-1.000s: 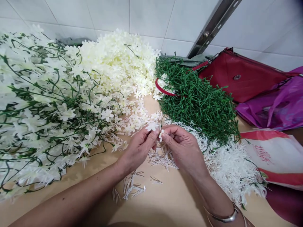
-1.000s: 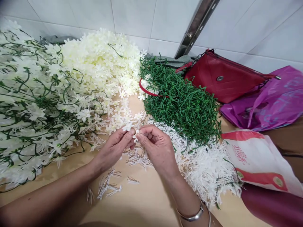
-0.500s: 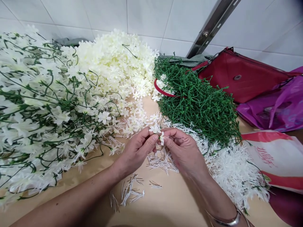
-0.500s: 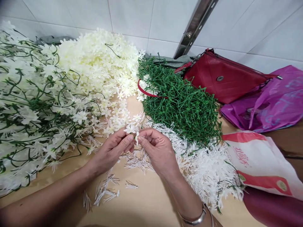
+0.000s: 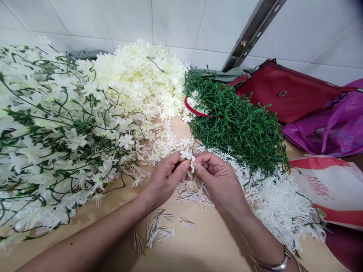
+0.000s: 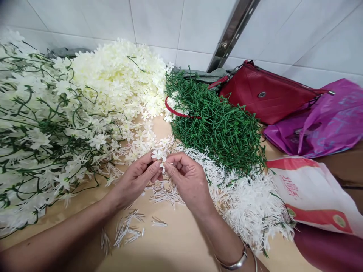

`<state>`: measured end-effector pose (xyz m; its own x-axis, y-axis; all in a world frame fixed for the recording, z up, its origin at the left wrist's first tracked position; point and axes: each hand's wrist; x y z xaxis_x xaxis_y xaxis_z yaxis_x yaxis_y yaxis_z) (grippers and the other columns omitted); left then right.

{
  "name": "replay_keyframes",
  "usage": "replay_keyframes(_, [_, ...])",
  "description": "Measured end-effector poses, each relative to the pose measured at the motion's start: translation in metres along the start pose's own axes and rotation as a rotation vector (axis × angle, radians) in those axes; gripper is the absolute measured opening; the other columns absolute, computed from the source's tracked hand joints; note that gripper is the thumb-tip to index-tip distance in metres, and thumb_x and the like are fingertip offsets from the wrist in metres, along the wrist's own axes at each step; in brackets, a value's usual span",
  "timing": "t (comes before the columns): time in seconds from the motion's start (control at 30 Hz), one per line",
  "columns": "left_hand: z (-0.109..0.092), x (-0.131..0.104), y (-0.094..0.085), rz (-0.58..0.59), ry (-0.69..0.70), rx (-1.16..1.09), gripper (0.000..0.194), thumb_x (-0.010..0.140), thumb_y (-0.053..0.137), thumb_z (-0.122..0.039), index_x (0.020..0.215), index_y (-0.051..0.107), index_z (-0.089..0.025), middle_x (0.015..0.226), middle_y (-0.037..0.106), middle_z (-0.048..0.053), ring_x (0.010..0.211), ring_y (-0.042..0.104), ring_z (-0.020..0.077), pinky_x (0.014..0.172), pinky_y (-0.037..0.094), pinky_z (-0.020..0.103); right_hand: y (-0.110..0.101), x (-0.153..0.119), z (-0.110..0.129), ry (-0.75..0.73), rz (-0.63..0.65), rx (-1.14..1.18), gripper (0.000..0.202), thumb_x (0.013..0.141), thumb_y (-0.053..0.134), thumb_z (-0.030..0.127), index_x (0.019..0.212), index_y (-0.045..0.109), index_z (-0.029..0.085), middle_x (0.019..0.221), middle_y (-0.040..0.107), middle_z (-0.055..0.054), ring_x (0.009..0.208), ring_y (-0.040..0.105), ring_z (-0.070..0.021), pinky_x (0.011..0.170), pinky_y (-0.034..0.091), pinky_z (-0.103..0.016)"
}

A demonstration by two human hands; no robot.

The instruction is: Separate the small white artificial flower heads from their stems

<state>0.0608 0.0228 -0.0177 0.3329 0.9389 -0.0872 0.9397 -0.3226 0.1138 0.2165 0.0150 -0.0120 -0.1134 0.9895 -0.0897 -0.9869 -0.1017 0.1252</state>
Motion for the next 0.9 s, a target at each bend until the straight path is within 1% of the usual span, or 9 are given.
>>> replay_keyframes(0.13, [-0.004,-0.001,0.004,-0.001,-0.009,-0.079,0.034,0.1,0.051,-0.038,0.073,0.049,-0.019,0.064,0.048,-0.004,0.066,0.051,0.0114,0.068,0.045,0.025,0.0,-0.002,-0.001,-0.028,-0.098,0.047,0.025,0.087,0.076,0.043,0.099,0.068,0.023,0.076,0.069,0.001,0.069,0.064,-0.0145,0.067,0.054,-0.028])
replay_keyframes(0.33, [-0.006,-0.004,0.008,-0.077,0.063,-0.334,0.029,0.101,0.051,-0.04,0.082,0.053,-0.019,0.074,0.05,-0.003,0.067,0.048,0.0107,0.078,0.05,0.027,0.002,-0.007,0.009,-0.255,-0.26,-0.19,0.015,0.093,0.069,0.036,0.102,0.069,0.023,0.083,0.071,-0.001,0.078,0.066,-0.0154,0.075,0.054,-0.029])
replay_keyframes(0.47, [-0.02,-0.007,0.002,-0.146,0.211,-0.275,0.028,0.103,0.048,-0.04,0.087,0.057,-0.02,0.081,0.054,0.0,0.073,0.049,0.0125,0.078,0.049,0.027,0.001,-0.009,0.006,-0.382,-0.272,-0.367,0.011,0.097,0.062,0.028,0.104,0.068,0.023,0.092,0.069,-0.003,0.084,0.066,-0.0169,0.08,0.053,-0.032])
replay_keyframes(0.6, [-0.044,-0.015,-0.012,-0.323,0.317,-0.156,0.029,0.102,0.05,-0.045,0.09,0.06,-0.02,0.082,0.052,0.0,0.068,0.043,0.0115,0.064,0.042,0.025,-0.002,-0.009,0.005,-0.557,-0.283,-0.578,0.012,0.097,0.058,0.019,0.101,0.068,0.022,0.099,0.069,-0.005,0.093,0.066,-0.0179,0.085,0.052,-0.033])
replay_keyframes(0.67, [-0.059,-0.023,-0.022,-0.401,0.385,-0.044,0.03,0.102,0.05,-0.046,0.09,0.062,-0.021,0.078,0.05,-0.001,0.064,0.04,0.0118,0.057,0.036,0.026,-0.002,-0.008,0.006,-0.602,-0.28,-0.639,0.013,0.097,0.057,0.017,0.099,0.068,0.022,0.097,0.07,-0.005,0.094,0.066,-0.018,0.086,0.053,-0.033])
replay_keyframes(0.73, [-0.075,-0.035,-0.035,-0.507,0.482,0.147,0.031,0.103,0.049,-0.047,0.092,0.065,-0.022,0.08,0.053,0.0,0.067,0.043,0.0126,0.058,0.035,0.03,-0.003,-0.007,0.007,-0.622,-0.268,-0.669,0.014,0.097,0.057,0.016,0.099,0.069,0.022,0.097,0.071,-0.005,0.093,0.067,-0.0184,0.086,0.053,-0.033])
replay_keyframes(0.8, [-0.089,-0.049,-0.05,-0.661,0.62,0.445,0.032,0.105,0.042,-0.046,0.102,0.067,-0.026,0.092,0.059,0.0,0.084,0.053,0.0163,0.069,0.038,0.037,-0.003,-0.007,0.007,-0.636,-0.255,-0.684,0.015,0.097,0.057,0.015,0.099,0.069,0.023,0.098,0.071,-0.005,0.094,0.068,-0.0191,0.086,0.054,-0.035])
replay_keyframes(0.83, [-0.096,-0.055,-0.058,-0.757,0.623,0.685,0.036,0.107,0.035,-0.045,0.111,0.067,-0.029,0.098,0.06,0.0,0.098,0.057,0.0199,0.079,0.039,0.044,-0.003,-0.006,0.006,-0.646,-0.248,-0.687,0.015,0.097,0.057,0.015,0.099,0.069,0.023,0.098,0.072,-0.006,0.094,0.068,-0.0194,0.086,0.054,-0.035])
replay_keyframes(0.9, [-0.104,-0.065,-0.074,-0.832,0.597,1.139,0.039,0.107,0.031,-0.044,0.126,0.064,-0.034,0.111,0.061,0.001,0.123,0.053,0.0301,0.1,0.033,0.059,-0.003,-0.005,0.005,-0.666,-0.238,-0.685,0.016,0.097,0.056,0.015,0.098,0.069,0.023,0.098,0.072,-0.006,0.093,0.069,-0.0196,0.085,0.055,-0.036])
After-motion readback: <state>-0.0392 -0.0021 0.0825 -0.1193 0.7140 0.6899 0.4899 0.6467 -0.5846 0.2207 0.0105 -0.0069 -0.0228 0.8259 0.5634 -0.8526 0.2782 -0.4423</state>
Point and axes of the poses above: each hand's wrist, its own x-axis towards the middle knuckle, its own y-axis out of the palm, z = x × y
